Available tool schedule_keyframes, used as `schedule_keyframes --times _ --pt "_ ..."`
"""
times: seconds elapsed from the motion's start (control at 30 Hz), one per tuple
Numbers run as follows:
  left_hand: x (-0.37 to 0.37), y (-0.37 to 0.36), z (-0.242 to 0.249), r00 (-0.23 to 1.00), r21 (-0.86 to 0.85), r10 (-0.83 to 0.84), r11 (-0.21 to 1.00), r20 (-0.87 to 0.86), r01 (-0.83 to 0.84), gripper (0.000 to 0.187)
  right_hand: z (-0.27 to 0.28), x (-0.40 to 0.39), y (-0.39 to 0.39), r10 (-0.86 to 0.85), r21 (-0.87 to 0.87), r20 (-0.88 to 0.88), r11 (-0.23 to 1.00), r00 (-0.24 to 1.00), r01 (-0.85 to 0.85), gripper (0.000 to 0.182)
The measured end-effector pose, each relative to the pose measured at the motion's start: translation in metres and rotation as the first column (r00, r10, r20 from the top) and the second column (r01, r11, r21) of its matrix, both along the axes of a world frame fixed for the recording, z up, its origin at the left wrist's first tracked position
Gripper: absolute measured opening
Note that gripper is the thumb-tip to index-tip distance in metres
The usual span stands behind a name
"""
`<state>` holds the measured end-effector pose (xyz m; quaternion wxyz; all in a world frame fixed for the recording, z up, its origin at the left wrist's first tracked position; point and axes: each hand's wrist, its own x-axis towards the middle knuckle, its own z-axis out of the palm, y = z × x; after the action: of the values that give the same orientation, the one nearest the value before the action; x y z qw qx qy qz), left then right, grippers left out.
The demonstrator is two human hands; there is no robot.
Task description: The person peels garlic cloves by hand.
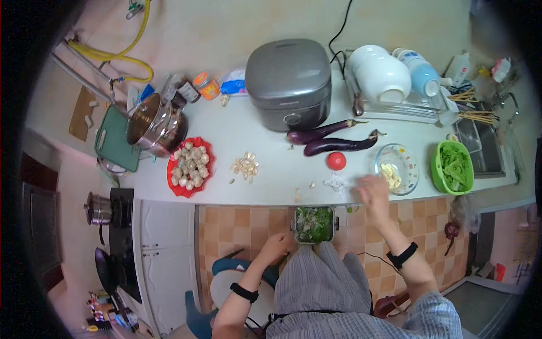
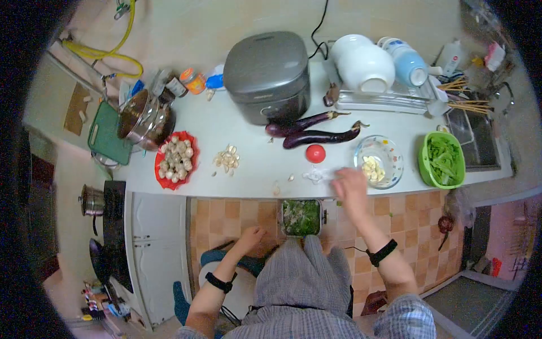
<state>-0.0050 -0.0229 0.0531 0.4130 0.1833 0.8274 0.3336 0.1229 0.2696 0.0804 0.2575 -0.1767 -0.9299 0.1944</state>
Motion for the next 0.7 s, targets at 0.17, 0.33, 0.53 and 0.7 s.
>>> schedule_keyframes --times 0.17,0.33,0.53,0.7 --pt "0.014 -0.003 -0.003 0.990 0.053 -0.111 0.993 0.085 0.107 0.027 -0.035 -0.053 -0.066 0.327 -0.229 0.042 0.923 0.944 -0.309 0.030" --pt "0.023 -0.022 0.011 0.986 0.074 0.020 0.997 0.166 -0.032 0.024 -0.066 -0.096 -0.093 0.377 -0.225 -0.047 0.898 0.925 -0.377 0.032" --pt "0.019 -0.058 0.031 0.976 0.044 0.115 0.991 0.184 -0.125 0.021 -0.071 -0.117 -0.085 0.438 -0.240 0.062 0.879 0.897 -0.412 0.016" --pt "0.014 -0.059 0.035 0.941 0.003 0.269 0.961 0.205 -0.276 0.018 -0.037 -0.117 -0.090 0.339 -0.554 -0.044 0.775 0.940 -0.305 0.014"
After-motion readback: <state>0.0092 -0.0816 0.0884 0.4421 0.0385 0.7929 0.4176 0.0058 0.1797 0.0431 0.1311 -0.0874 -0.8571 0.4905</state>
